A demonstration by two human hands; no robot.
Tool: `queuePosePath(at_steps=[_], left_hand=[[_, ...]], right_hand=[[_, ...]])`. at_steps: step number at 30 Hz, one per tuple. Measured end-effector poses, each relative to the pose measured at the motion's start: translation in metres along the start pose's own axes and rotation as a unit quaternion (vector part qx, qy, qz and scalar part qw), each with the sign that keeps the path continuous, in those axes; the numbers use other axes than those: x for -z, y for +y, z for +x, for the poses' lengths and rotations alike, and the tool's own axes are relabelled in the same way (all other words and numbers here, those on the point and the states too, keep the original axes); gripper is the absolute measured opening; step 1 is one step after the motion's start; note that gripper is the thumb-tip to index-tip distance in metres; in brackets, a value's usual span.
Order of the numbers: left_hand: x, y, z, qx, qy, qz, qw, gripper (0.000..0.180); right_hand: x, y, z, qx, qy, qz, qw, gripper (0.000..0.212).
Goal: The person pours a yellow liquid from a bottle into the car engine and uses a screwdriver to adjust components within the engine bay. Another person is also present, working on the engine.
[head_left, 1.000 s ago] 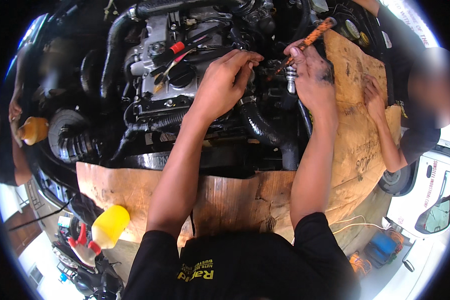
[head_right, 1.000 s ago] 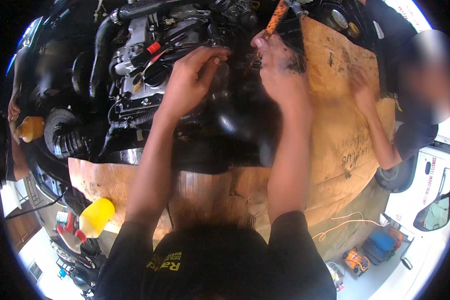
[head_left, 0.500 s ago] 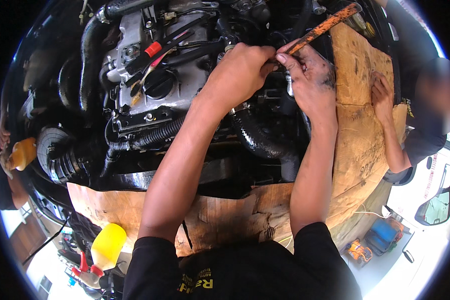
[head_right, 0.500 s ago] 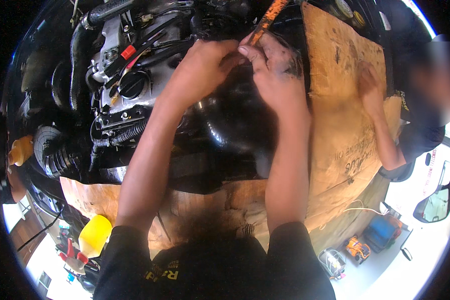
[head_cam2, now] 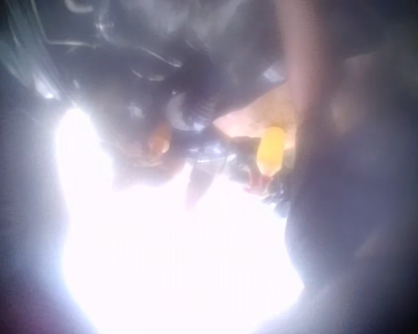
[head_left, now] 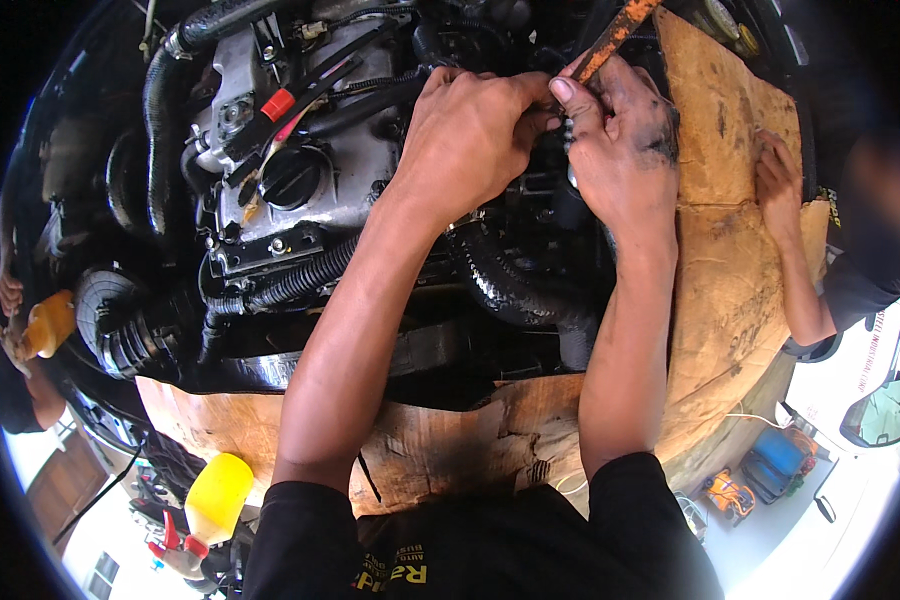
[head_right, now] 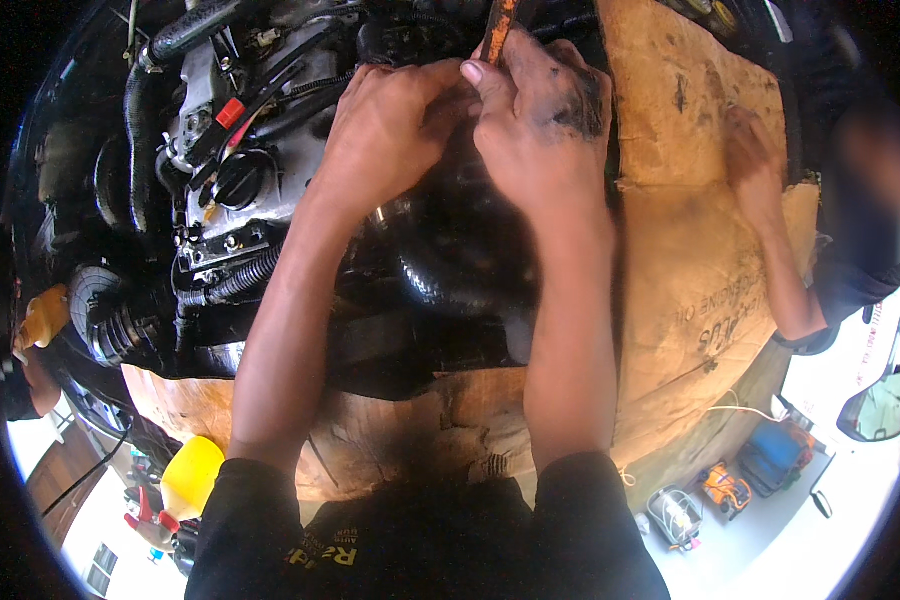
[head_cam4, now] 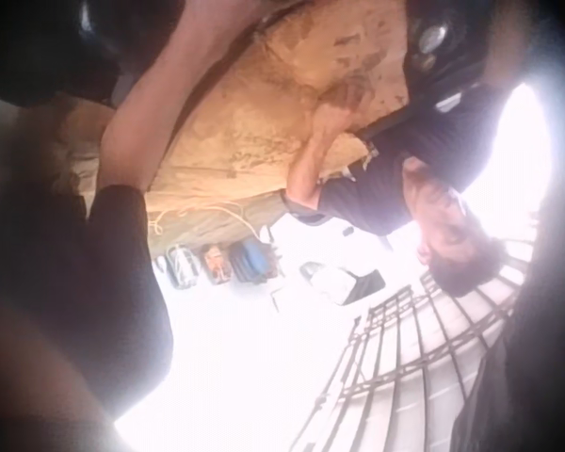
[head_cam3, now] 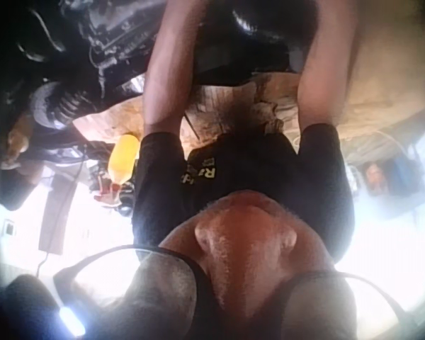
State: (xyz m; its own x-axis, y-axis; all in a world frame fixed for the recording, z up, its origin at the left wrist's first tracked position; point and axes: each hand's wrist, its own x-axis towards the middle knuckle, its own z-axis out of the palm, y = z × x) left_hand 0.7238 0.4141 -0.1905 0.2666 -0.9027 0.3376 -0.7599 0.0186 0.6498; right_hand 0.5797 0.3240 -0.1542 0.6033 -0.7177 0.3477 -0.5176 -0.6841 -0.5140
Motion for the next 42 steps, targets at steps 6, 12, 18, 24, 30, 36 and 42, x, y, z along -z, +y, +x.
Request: queuePosePath(at_steps=[6, 12, 18, 24, 30, 36, 42], left_hand=[[0.001, -0.003, 0.003, 0.017, -0.024, -0.059, 0.998, 0.025], [0.008, -0.009, 0.007, -0.006, -0.074, -0.118, 0.990, 0.036], [0.001, -0.008, 0.004, -0.047, -0.001, -0.074, 0.996, 0.037], [0.005, -0.003, 0.003, 0.004, -0.055, -0.042, 0.998, 0.024], [-0.001, -0.008, -0.004, -0.025, -0.084, 0.016, 0.996, 0.029], [0.020, -0.013, -0.006, -0.022, -0.030, 0.075, 0.997, 0.033], [0.022, -0.019, -0.008, -0.021, 0.066, 0.097, 0.993, 0.028]], right_hand=[[-0.001, -0.005, 0.001, -0.034, 0.006, 0.011, 0.999, 0.018], [0.007, -0.021, -0.005, -0.126, -0.033, 0.125, 0.984, 0.022], [-0.023, -0.020, -0.008, 0.000, 0.101, -0.088, 0.991, 0.023], [-0.010, -0.034, -0.008, -0.113, 0.044, -0.051, 0.991, 0.018], [-0.020, -0.037, -0.015, -0.075, 0.094, -0.098, 0.988, 0.017], [-0.005, -0.034, -0.022, -0.089, -0.058, 0.065, 0.992, 0.014], [-0.003, -0.007, -0.014, 0.084, -0.002, -0.082, 0.993, 0.024]])
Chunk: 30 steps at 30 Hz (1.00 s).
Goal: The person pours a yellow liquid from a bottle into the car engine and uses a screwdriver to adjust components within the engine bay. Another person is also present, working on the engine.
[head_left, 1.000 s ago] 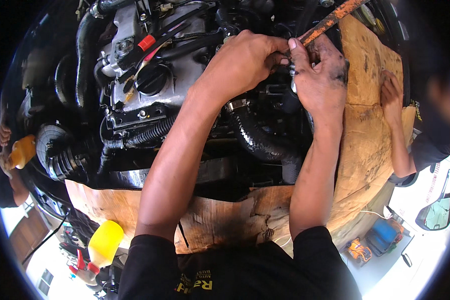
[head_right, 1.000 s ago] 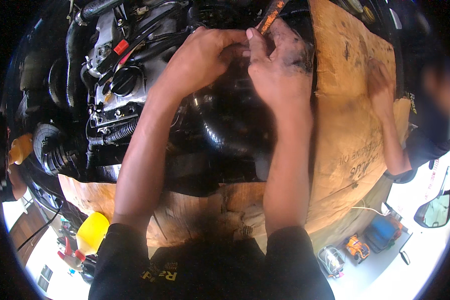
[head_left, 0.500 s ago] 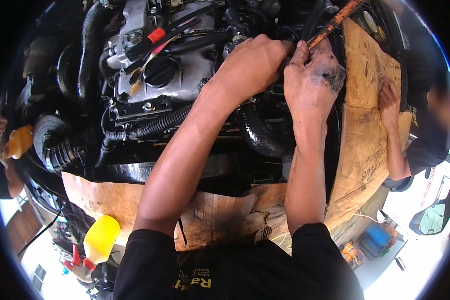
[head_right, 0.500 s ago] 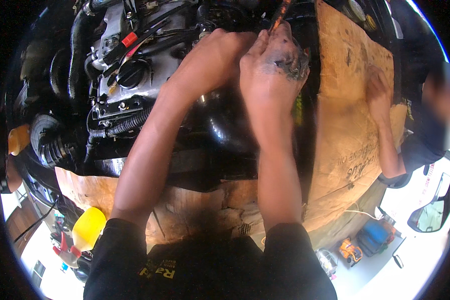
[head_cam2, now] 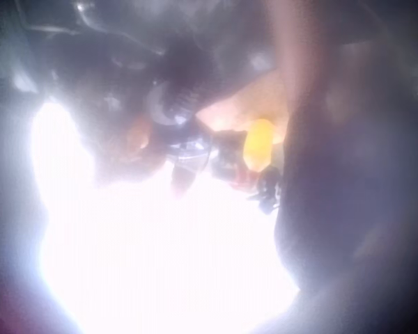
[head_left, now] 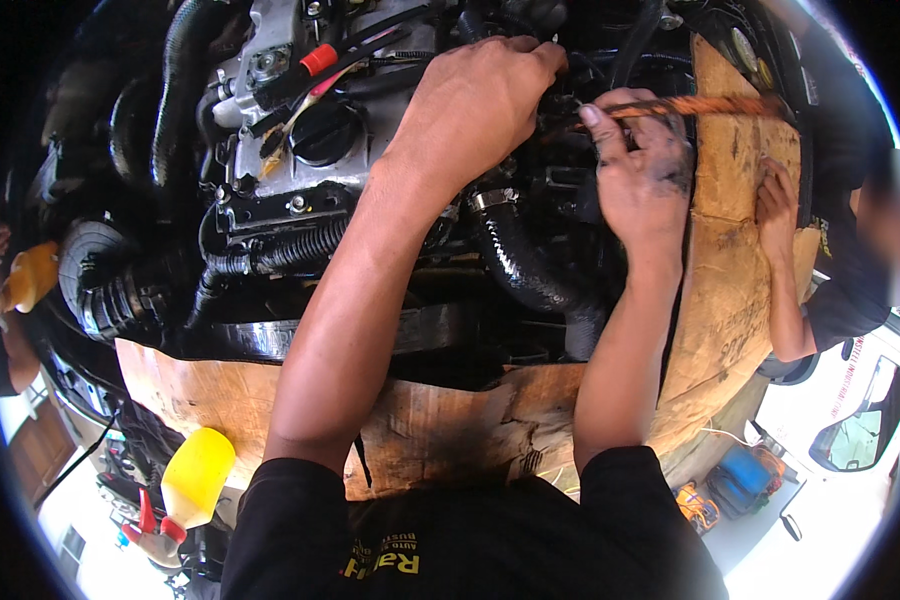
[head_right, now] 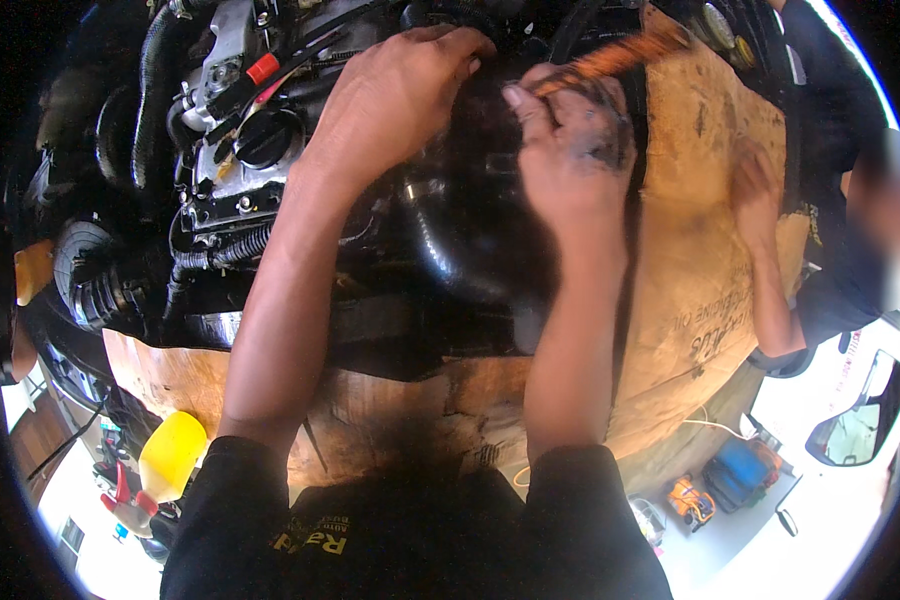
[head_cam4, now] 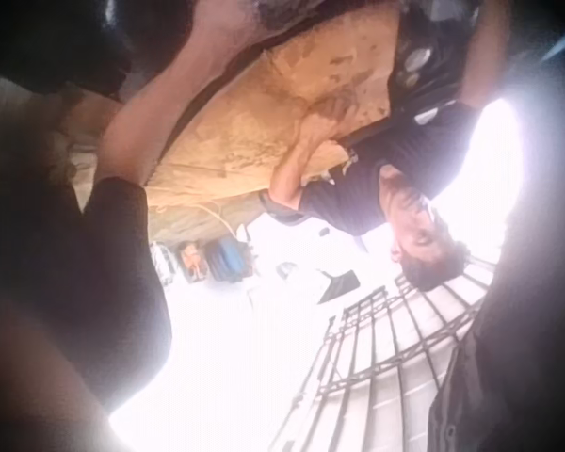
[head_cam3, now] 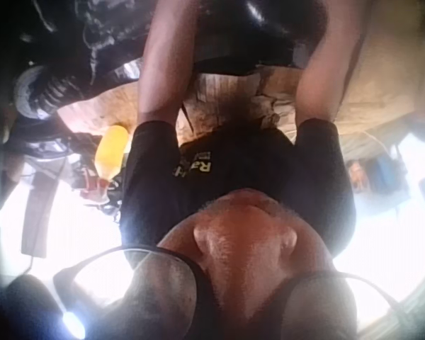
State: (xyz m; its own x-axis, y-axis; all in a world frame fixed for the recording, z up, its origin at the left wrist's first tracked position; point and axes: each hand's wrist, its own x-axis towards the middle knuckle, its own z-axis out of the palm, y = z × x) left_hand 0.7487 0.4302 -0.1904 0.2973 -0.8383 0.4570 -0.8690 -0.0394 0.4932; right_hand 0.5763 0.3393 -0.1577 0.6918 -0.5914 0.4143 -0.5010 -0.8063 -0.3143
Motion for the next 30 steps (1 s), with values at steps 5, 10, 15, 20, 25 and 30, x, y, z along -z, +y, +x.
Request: queuePosePath(at_steps=[5, 10, 15, 20, 25, 30], left_hand=[[0.009, -0.003, -0.004, 0.018, 0.042, -0.008, 0.999, 0.023], [0.019, -0.008, -0.011, 0.057, 0.042, -0.050, 0.996, 0.019], [0.012, -0.005, -0.014, 0.067, -0.005, -0.141, 0.988, 0.021], [-0.001, 0.005, -0.025, 0.015, -0.041, -0.066, 0.997, 0.023], [-0.010, 0.006, -0.021, 0.010, -0.065, -0.046, 0.997, 0.023], [-0.029, 0.011, -0.006, 0.034, -0.107, 0.024, 0.993, 0.021]], right_hand=[[0.008, -0.009, -0.006, -0.150, -0.034, 0.134, 0.979, 0.027], [0.010, -0.003, -0.008, -0.106, -0.045, 0.108, 0.987, 0.024], [0.006, 0.004, -0.004, -0.035, -0.038, 0.041, 0.998, 0.016], [-0.002, 0.014, -0.007, -0.029, -0.055, 0.034, 0.998, 0.014], [0.000, 0.013, -0.003, 0.000, -0.058, -0.041, 0.998, 0.013], [-0.009, 0.019, 0.007, 0.022, -0.052, -0.082, 0.995, 0.016]])
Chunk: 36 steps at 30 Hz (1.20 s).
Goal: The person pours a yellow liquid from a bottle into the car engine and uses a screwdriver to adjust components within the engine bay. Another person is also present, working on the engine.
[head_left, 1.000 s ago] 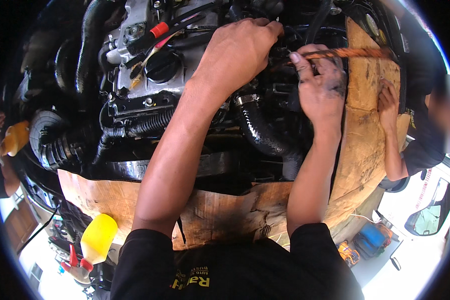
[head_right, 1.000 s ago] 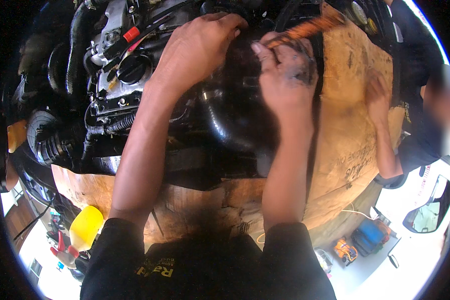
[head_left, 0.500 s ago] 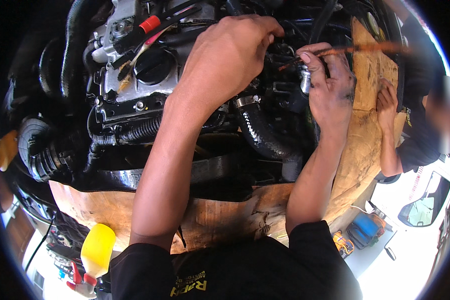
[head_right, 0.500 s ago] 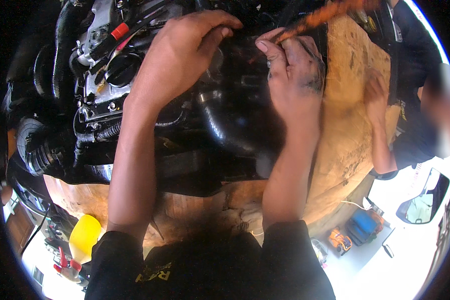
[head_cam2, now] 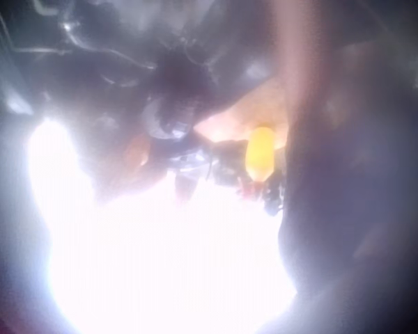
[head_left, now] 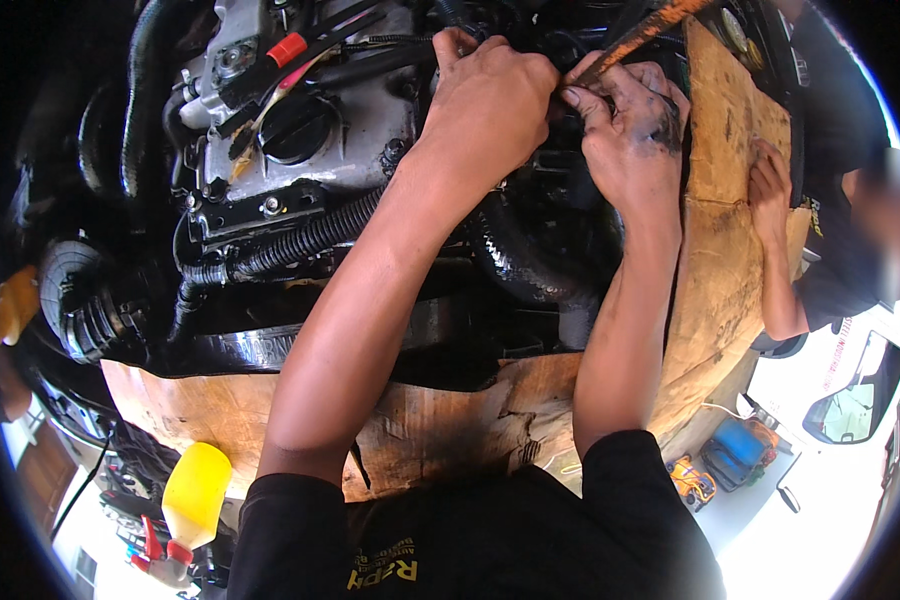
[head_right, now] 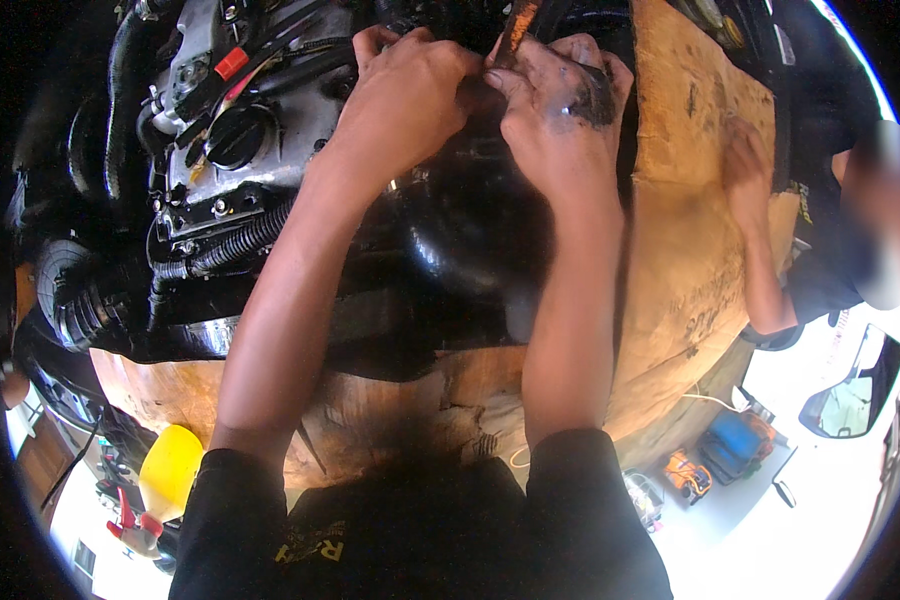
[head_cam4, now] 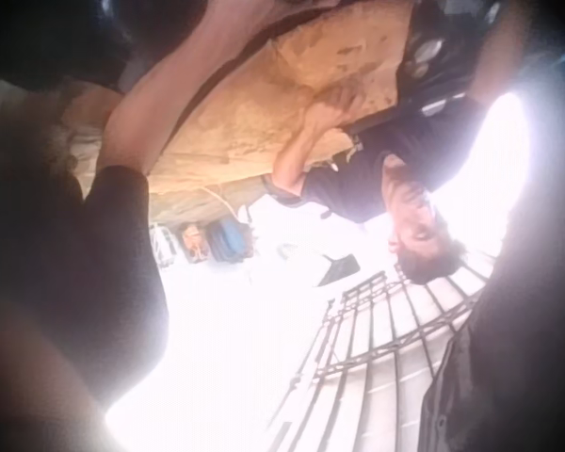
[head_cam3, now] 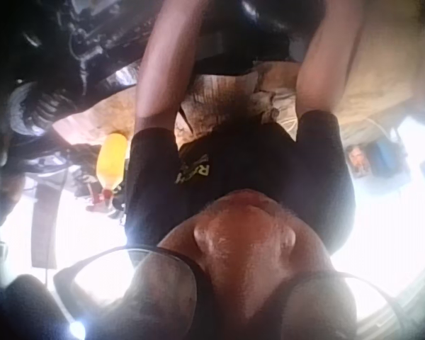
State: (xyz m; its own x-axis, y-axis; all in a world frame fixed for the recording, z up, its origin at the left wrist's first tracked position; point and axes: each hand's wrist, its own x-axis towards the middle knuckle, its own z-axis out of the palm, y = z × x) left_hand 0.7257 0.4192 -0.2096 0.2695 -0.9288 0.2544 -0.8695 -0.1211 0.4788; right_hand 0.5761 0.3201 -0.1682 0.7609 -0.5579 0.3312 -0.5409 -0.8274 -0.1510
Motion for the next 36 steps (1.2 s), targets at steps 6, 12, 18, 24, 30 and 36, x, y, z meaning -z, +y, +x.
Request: queuePosePath(at_steps=[6, 12, 18, 24, 30, 36], left_hand=[[-0.003, 0.002, 0.000, -0.003, -0.006, 0.018, 1.000, 0.024], [-0.006, 0.001, 0.001, -0.022, 0.031, 0.003, 0.999, 0.026], [0.000, 0.007, 0.008, -0.026, 0.002, 0.047, 0.999, 0.022], [-0.021, -0.005, 0.003, -0.049, 0.065, 0.045, 0.996, 0.010], [-0.007, -0.003, -0.002, -0.068, 0.049, 0.021, 0.996, 0.012], [-0.011, -0.001, 0.001, -0.049, 0.050, 0.027, 0.997, 0.014]], right_hand=[[0.000, -0.001, 0.002, -0.005, -0.001, 0.000, 1.000, 0.013], [0.006, 0.002, -0.005, -0.013, -0.027, 0.023, 0.999, 0.015], [0.004, 0.004, -0.008, -0.007, 0.005, 0.041, 0.999, 0.014], [-0.002, 0.002, -0.002, 0.053, 0.076, 0.012, 0.996, 0.011], [0.002, 0.007, -0.006, -0.006, 0.018, 0.025, 1.000, 0.015], [0.003, 0.010, -0.004, 0.065, 0.055, 0.024, 0.996, 0.014]])
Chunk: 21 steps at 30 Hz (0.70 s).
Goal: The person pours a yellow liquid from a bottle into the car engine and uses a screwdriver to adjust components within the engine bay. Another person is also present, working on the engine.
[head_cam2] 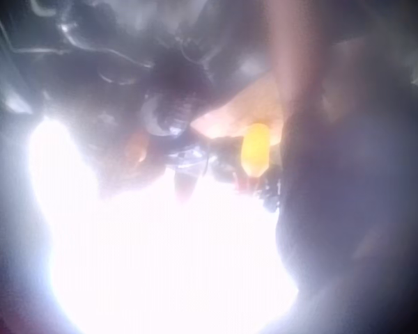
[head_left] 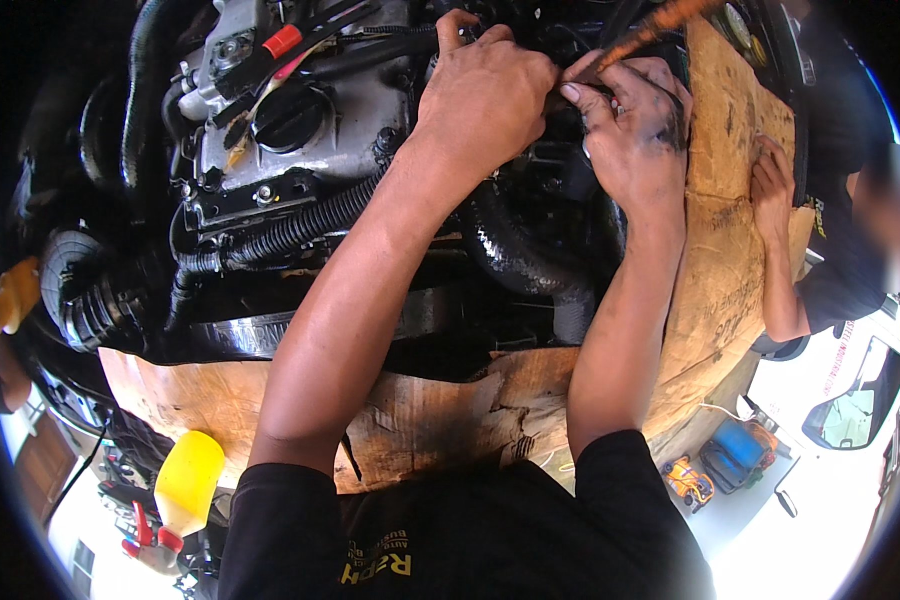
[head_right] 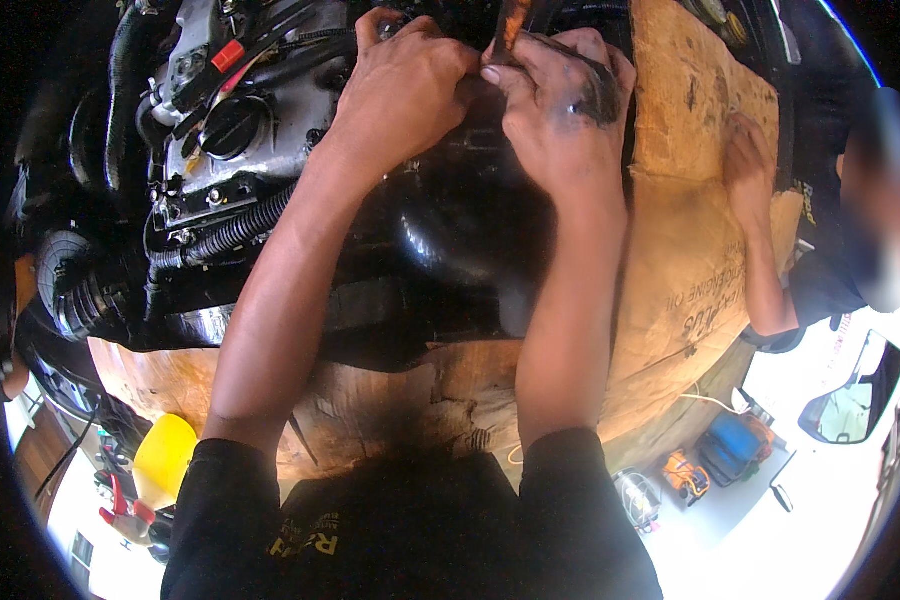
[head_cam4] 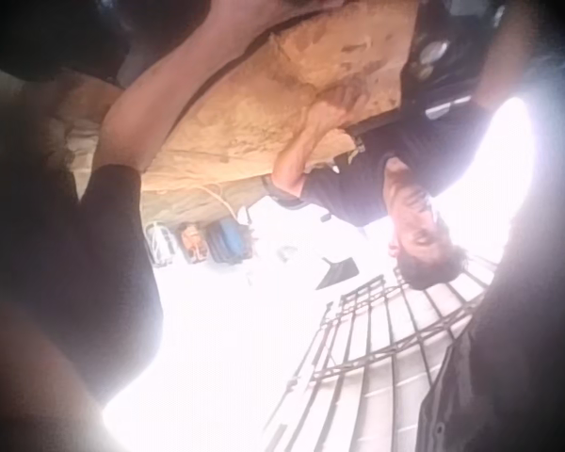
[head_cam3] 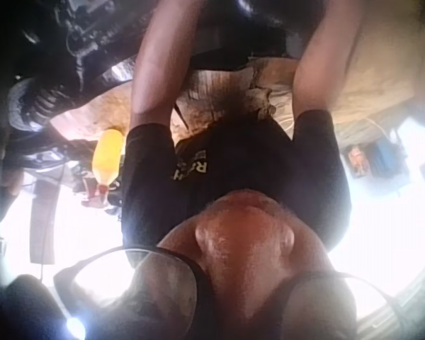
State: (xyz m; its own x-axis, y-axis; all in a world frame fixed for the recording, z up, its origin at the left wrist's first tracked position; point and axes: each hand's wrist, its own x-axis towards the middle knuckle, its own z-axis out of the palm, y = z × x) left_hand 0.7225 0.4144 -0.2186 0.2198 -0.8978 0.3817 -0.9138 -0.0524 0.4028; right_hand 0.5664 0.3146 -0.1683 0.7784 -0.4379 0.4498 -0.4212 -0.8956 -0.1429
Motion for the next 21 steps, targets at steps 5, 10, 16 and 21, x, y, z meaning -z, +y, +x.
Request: queuePosePath(at_steps=[5, 10, 16, 21], left_hand=[[0.008, 0.002, 0.000, 0.012, -0.080, 0.002, 0.997, 0.018], [0.005, 0.003, -0.004, 0.009, -0.080, -0.001, 0.997, 0.015], [0.005, 0.010, 0.002, 0.021, -0.020, 0.009, 1.000, 0.010], [0.006, 0.007, 0.000, 0.017, -0.077, 0.022, 0.997, 0.014]], right_hand=[[0.007, -0.011, 0.005, -0.067, -0.074, 0.006, 0.995, 0.014], [0.009, -0.007, 0.003, -0.104, -0.121, 0.034, 0.987, 0.022], [0.006, 0.003, 0.000, -0.048, -0.075, 0.021, 0.996, 0.018], [0.001, -0.004, 0.002, -0.094, -0.047, 0.016, 0.994, 0.016]])
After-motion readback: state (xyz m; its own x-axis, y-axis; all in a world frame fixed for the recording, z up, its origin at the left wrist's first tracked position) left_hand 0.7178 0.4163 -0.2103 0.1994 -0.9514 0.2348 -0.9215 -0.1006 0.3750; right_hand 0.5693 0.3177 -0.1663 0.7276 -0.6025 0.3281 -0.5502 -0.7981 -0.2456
